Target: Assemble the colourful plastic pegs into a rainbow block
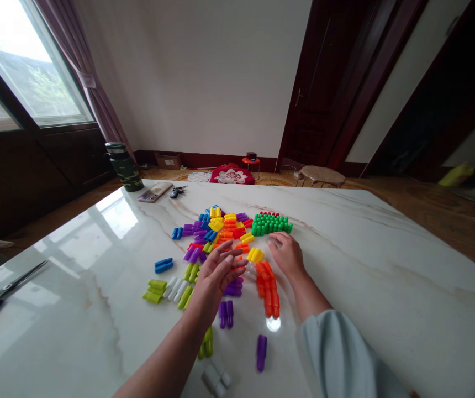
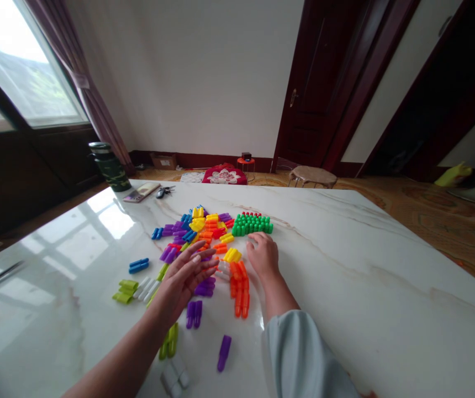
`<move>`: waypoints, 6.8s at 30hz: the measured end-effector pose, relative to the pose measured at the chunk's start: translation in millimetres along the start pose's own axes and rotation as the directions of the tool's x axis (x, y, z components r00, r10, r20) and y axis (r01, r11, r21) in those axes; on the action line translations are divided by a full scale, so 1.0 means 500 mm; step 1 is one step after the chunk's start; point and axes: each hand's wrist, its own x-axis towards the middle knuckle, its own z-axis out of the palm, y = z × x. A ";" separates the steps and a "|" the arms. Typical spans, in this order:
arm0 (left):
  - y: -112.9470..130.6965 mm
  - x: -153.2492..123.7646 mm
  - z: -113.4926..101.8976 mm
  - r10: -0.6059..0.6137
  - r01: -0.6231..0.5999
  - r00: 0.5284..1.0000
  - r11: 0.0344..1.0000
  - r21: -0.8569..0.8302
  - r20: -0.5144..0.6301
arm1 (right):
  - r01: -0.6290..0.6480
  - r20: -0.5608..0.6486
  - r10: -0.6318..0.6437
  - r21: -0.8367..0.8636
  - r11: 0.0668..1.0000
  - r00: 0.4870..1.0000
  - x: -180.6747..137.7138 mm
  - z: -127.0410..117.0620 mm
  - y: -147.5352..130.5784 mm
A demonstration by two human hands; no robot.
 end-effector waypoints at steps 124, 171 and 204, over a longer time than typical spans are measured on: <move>-0.026 0.080 -0.012 0.407 -0.347 0.909 0.627 0.697 0.087 | -0.226 0.287 -0.042 0.831 0.508 0.957 -0.029 0.001 -0.088; 0.005 0.093 -0.064 0.475 -0.337 0.854 0.192 0.921 0.213 | -0.128 0.458 0.018 0.211 0.969 0.889 -0.045 -0.037 -0.093; 0.037 0.061 -0.035 0.131 -0.497 0.860 -0.003 0.868 0.493 | -0.141 0.537 -0.033 0.279 0.950 0.843 -0.060 -0.059 -0.119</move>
